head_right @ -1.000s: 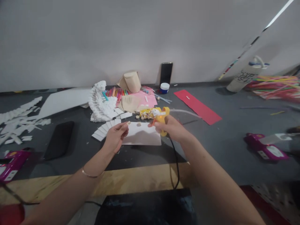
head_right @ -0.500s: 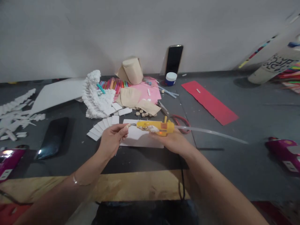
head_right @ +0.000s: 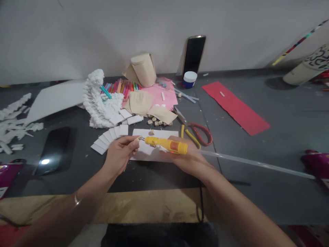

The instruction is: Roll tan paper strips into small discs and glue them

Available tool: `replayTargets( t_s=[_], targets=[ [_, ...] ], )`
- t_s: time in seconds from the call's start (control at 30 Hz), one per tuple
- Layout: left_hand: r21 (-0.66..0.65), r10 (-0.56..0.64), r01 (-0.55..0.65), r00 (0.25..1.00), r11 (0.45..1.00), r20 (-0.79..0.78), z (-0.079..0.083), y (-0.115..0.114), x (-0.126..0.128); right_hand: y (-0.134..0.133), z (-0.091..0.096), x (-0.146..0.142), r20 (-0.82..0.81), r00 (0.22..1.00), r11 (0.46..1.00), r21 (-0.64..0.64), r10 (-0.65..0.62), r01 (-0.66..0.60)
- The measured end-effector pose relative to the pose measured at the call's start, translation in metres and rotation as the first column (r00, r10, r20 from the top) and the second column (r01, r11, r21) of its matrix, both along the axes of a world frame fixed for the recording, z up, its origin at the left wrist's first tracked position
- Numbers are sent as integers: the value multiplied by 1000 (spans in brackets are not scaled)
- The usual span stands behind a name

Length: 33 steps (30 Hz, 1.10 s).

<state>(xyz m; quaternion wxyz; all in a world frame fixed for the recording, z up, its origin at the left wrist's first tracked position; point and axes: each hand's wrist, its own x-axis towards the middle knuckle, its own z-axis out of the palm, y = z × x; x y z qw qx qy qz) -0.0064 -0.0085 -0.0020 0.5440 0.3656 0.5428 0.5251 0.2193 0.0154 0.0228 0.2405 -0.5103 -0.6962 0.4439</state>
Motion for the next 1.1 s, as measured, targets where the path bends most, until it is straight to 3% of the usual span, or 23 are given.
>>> replayTargets(
  t_s=[0.23, 0.4, 0.67, 1.1],
  targets=[
    [2, -6, 7, 999, 1000, -32, 0, -1, 0, -1, 4, -7, -170, 984, 999, -9, -50, 49],
    [12, -19, 19, 999, 1000, -42, 0, -2, 0, -1, 6, -6, -119, 993, 999, -43, -24, 19],
    [3, -18, 18, 998, 1000, -57, 1, -2, 0, 0, -17, 5, -76, 997, 999, -44, -15, 12],
    [-2, 34, -34, 999, 999, -43, 4, 0, 0, 3, -6, 4, -36, 997, 997, 33, -64, 65]
  ],
)
